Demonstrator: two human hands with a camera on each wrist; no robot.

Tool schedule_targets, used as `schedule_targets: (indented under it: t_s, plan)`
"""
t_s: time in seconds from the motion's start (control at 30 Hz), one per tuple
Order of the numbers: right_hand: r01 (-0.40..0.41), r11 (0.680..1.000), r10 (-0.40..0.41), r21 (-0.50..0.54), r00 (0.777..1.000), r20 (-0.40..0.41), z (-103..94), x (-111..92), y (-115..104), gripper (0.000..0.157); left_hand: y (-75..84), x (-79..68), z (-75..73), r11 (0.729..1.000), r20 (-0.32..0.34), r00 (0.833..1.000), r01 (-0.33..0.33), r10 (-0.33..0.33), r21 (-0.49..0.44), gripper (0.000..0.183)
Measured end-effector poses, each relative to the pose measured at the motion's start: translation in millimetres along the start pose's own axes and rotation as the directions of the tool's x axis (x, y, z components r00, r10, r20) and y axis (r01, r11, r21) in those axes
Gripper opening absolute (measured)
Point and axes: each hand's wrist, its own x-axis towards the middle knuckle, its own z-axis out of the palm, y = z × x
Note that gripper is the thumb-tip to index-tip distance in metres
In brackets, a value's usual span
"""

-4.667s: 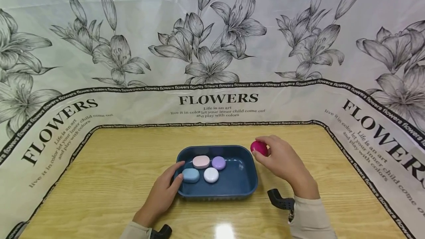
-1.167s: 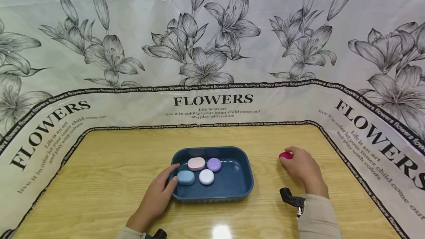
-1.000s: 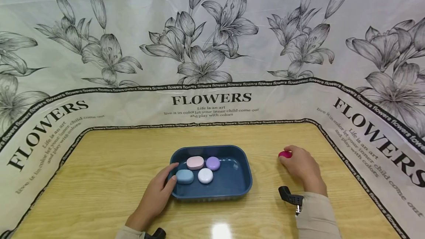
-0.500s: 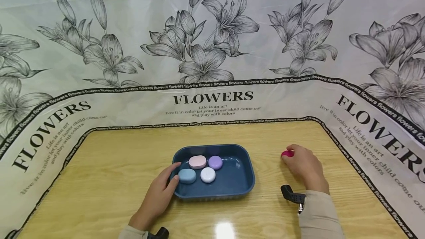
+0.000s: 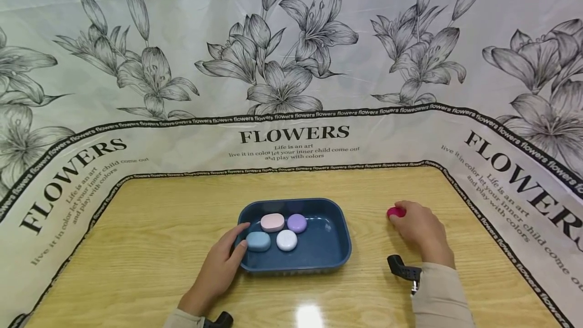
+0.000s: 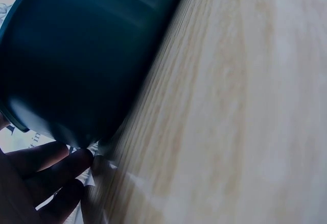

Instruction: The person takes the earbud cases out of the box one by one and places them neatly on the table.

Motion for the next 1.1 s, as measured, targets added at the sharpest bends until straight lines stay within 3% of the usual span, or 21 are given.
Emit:
schedule_targets:
  t_s: [0.57, 1.1]
  plan:
    - [0.016, 1.000, -0.016, -0.001, 1.000, -0.007, 0.9, -1.2, 5.1, 0.053, 2.6, 0.1, 0.2, 1.000, 0.000, 1.000, -0.017, 0.017, 0.004, 0.040]
    - [0.027, 1.000, -0.027, 0.012, 1.000, -0.015, 1.1, -0.4, -1.9, 0.057, -0.9, -1.0, 1.0, 1.000, -0.005, 1.000, 0.019, -0.019, -0.001, 0.040]
